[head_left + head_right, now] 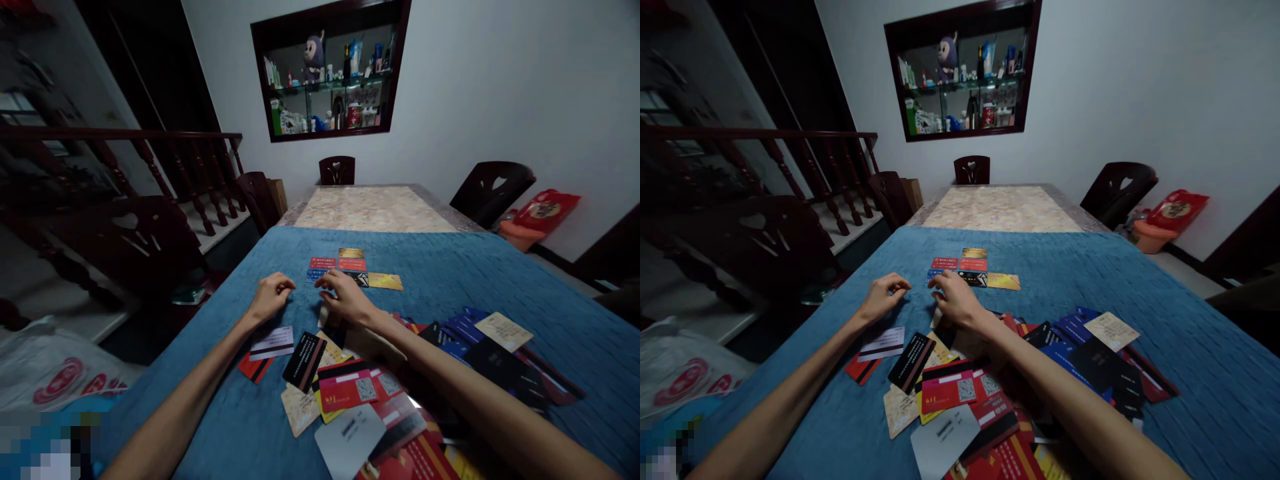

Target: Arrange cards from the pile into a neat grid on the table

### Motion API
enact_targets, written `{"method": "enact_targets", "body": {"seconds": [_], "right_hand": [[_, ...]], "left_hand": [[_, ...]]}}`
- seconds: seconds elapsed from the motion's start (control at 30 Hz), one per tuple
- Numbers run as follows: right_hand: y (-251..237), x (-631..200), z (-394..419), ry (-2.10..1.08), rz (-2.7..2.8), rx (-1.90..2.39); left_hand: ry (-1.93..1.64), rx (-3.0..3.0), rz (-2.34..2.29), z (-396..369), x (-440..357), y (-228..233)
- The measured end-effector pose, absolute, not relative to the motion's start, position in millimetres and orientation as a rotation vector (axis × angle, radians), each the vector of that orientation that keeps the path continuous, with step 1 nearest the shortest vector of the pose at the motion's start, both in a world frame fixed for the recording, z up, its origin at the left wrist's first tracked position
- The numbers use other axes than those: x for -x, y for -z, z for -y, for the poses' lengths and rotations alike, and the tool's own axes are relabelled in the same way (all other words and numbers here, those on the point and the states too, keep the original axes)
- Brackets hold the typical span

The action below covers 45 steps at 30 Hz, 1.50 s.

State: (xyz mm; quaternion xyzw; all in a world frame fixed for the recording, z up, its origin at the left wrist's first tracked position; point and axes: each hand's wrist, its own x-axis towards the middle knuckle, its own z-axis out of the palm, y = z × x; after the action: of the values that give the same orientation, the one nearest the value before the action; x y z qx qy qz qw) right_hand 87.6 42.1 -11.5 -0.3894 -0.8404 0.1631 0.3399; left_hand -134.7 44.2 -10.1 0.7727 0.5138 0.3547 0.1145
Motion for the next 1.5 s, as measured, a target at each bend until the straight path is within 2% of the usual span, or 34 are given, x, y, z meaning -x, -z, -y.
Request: {"method": "enact_targets", "body": {"seconds": [0.33,0.57,1.13,1.37,1.5], "right_hand": [[11.3,-37.7,7.6,-0.41,2.571,0.813],[14.4,-30.1,17.8,-0.369,2.729,0.878],[30.1,-31.6,15.7,-0.407,2.591,0.843],[20.1,-38.1,11.3,-0.55,2.398,0.982],[13.6,-46.5,1.6,-0.522,2.319,1.047]], "left_hand": [[-1.002,-2.227,-1.535,-38.8,146.9,16.3],[-0.91,-2.278,-1.489,-37.1,145.1,22.4],[-0.926,-2.145,-1.461,-34.2,143.0,20.4],[-0.873,-1.938,-1.277,-31.4,147.3,9.6],[-0.799,-1.885,-1.2,-25.7,147.2,1.2]]}}
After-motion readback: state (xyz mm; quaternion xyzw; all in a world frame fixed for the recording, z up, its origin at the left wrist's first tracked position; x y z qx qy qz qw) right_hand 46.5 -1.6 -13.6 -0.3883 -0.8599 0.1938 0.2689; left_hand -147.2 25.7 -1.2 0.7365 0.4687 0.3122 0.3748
